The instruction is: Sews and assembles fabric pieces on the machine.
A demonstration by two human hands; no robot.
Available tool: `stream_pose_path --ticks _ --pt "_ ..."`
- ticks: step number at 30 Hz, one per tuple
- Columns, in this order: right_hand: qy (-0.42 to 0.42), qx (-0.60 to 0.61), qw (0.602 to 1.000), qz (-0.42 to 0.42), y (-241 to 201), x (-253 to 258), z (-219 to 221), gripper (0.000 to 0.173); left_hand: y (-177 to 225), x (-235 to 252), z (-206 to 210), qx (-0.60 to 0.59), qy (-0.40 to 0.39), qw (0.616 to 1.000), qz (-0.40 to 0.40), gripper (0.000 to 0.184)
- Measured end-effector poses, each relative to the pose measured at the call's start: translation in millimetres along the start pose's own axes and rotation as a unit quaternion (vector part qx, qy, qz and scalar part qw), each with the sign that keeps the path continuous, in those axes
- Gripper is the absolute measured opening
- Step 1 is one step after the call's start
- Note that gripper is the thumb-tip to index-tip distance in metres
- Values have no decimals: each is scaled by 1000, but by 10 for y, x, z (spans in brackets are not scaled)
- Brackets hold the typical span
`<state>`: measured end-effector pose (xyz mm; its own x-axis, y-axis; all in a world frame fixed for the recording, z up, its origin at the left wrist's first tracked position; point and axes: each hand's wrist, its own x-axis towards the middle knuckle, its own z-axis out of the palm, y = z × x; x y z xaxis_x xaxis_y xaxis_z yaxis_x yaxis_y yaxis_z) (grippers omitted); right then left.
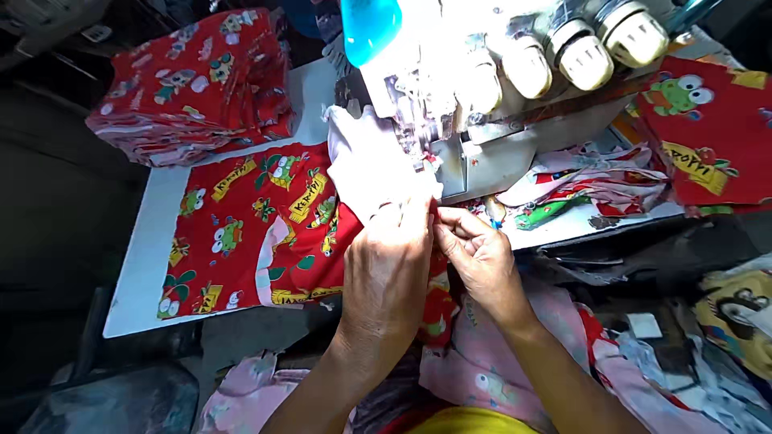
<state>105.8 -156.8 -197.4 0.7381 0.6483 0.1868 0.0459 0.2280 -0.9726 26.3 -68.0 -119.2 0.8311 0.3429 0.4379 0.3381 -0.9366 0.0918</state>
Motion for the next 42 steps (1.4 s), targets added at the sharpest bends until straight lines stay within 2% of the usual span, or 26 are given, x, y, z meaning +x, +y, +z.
stream_pose_path --ticks 3,7,10,12,15,17,21,25,28,42 --pt "15 -17 1000 -16 13 0 -9 16 -6 -192 137 9 41 999 7 31" --pt "22 -19 999 -16 45 -29 -47 12 -170 -381 461 -15 136 990 40 39" --pt "17 6 1000 -2 49 -37 -64 13 -351 -343 604 -30 150 986 62 43" --pt "10 17 1000 7 49 -34 -64 15 -454 -284 612 -57 148 984 83 38" --pt "12 8 1000 11 35 -40 -70 15 -548 -278 505 -140 172 967 123 20" --pt "14 4 1000 10 29 -49 -72 13 -582 -290 436 -146 191 958 157 15" --pt "16 19 1000 4 13 -69 -57 11 -557 -274 409 -128 179 960 175 14" --pt "9 38 999 21 -44 -123 -70 14 -436 -321 494 -112 184 970 111 15" --pt "4 59 998 21 -55 -161 -93 16 -381 -360 505 -115 194 970 95 11" --pt "-18 85 996 29 -61 -178 -141 14 -444 -437 340 -96 139 973 159 12"
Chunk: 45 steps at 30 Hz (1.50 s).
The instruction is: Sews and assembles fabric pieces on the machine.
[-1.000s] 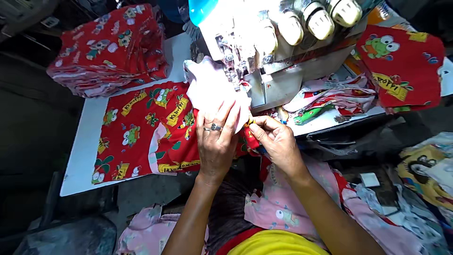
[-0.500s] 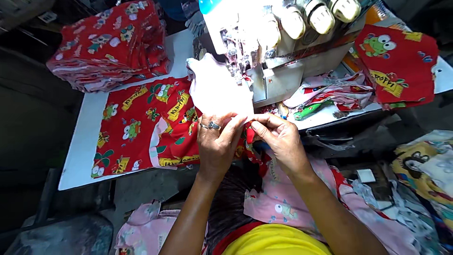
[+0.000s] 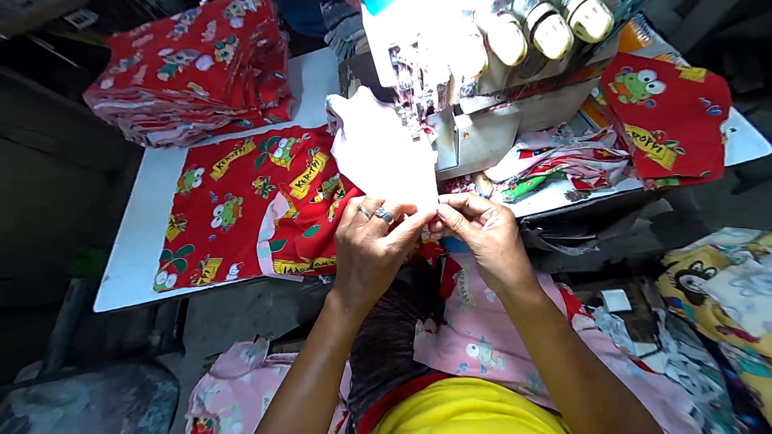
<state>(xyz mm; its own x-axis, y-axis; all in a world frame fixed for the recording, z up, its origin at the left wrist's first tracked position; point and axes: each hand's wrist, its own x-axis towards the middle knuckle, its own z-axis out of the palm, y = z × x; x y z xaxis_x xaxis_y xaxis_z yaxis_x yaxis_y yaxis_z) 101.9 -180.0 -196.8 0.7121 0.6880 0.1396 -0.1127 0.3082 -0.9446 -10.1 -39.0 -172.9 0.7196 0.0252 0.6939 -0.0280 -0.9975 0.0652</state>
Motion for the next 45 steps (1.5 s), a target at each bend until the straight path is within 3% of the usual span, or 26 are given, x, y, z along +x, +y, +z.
stream_pose_path --ticks 3,6,10,14,20,23,25,31,36,38,42,45 --pt "-2 -37 999 -25 6 44 -11 11 -58 -12 51 -3 1 1000 22 14" --pt "5 -53 997 -52 -20 84 13 11 -127 -77 262 8 14 999 36 42" --pt "30 -122 990 -56 -41 -23 61 22 -190 -188 380 53 8 998 33 34" --pt "40 -216 970 -105 -5 -49 24 18 -170 -220 150 41 -39 998 36 36" --pt "50 -407 879 -243 -136 366 49 26 -165 236 -191 67 -189 979 -21 52" --pt "50 -492 832 -251 -174 439 79 35 -270 461 -259 69 -232 969 -54 53" --pt "49 -518 819 -244 -169 443 80 39 -445 576 -155 69 -214 971 -76 50" --pt "35 -529 821 -211 -63 327 73 49 -739 816 5 64 -227 960 -155 42" --pt "20 -520 830 -201 75 140 102 50 -594 693 -58 68 -199 943 -258 41" --pt "-6 -503 842 -193 84 83 126 52 -481 611 -143 72 -204 930 -297 49" --pt "-76 -449 867 -202 98 53 212 55 -132 219 -326 50 -136 949 -279 52" --pt "-129 -359 904 -193 102 69 293 58 29 -39 -283 -20 -95 957 -272 44"
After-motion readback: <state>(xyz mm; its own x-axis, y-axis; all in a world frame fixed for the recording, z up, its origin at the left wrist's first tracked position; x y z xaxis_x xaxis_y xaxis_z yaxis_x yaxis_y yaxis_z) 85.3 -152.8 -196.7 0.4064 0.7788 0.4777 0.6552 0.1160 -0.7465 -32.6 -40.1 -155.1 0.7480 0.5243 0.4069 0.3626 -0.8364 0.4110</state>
